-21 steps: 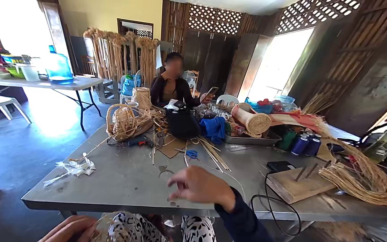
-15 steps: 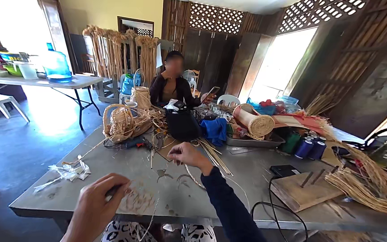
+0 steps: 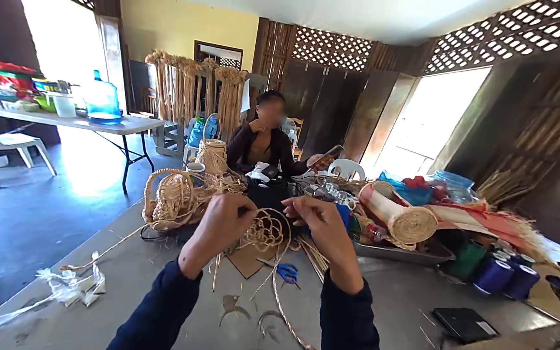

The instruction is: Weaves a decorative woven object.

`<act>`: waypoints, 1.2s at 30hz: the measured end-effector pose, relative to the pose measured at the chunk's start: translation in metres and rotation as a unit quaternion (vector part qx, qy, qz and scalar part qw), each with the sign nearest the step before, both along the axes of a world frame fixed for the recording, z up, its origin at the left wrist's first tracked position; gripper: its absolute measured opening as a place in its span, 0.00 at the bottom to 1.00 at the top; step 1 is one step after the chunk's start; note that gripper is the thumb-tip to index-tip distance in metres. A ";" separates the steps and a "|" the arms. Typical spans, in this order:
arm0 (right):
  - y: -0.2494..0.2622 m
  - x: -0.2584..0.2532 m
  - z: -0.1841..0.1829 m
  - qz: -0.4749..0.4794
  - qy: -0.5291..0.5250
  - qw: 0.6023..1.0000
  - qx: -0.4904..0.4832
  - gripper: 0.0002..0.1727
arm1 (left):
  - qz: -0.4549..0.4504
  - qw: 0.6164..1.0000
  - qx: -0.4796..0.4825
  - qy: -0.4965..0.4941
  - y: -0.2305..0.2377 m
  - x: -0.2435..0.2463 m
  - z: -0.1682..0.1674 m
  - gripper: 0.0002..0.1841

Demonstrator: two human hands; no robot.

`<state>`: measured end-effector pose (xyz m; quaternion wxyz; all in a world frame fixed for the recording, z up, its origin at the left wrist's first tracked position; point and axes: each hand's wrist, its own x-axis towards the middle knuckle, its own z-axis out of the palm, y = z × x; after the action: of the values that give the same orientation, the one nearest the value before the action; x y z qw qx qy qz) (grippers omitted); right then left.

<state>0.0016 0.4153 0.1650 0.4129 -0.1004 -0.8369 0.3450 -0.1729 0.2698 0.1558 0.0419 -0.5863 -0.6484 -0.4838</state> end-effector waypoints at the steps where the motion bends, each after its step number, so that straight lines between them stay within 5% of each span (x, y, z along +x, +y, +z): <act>1: 0.002 -0.002 -0.003 -0.005 -0.016 1.000 0.021 0.15 | -0.007 1.000 -0.006 -0.008 0.009 -0.002 -0.002 0.08; 14: 0.015 -0.048 -0.039 -0.005 -0.018 0.997 0.081 0.13 | -0.024 0.994 -0.107 -0.004 0.042 -0.019 -0.012 0.09; 19: 0.006 -0.052 -0.042 -0.054 0.037 0.986 0.156 0.10 | -0.010 0.994 -0.102 0.026 0.040 -0.014 -0.012 0.09; 36: -0.004 -0.048 -0.042 -0.115 -0.017 0.962 0.247 0.06 | 0.037 0.982 -0.072 0.168 0.037 -0.001 -0.017 0.08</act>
<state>-0.0468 0.4115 0.1231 0.4472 -0.0968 -0.8859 0.0755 -0.1735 0.3066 0.1385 0.1264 -0.6362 -0.6865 -0.3286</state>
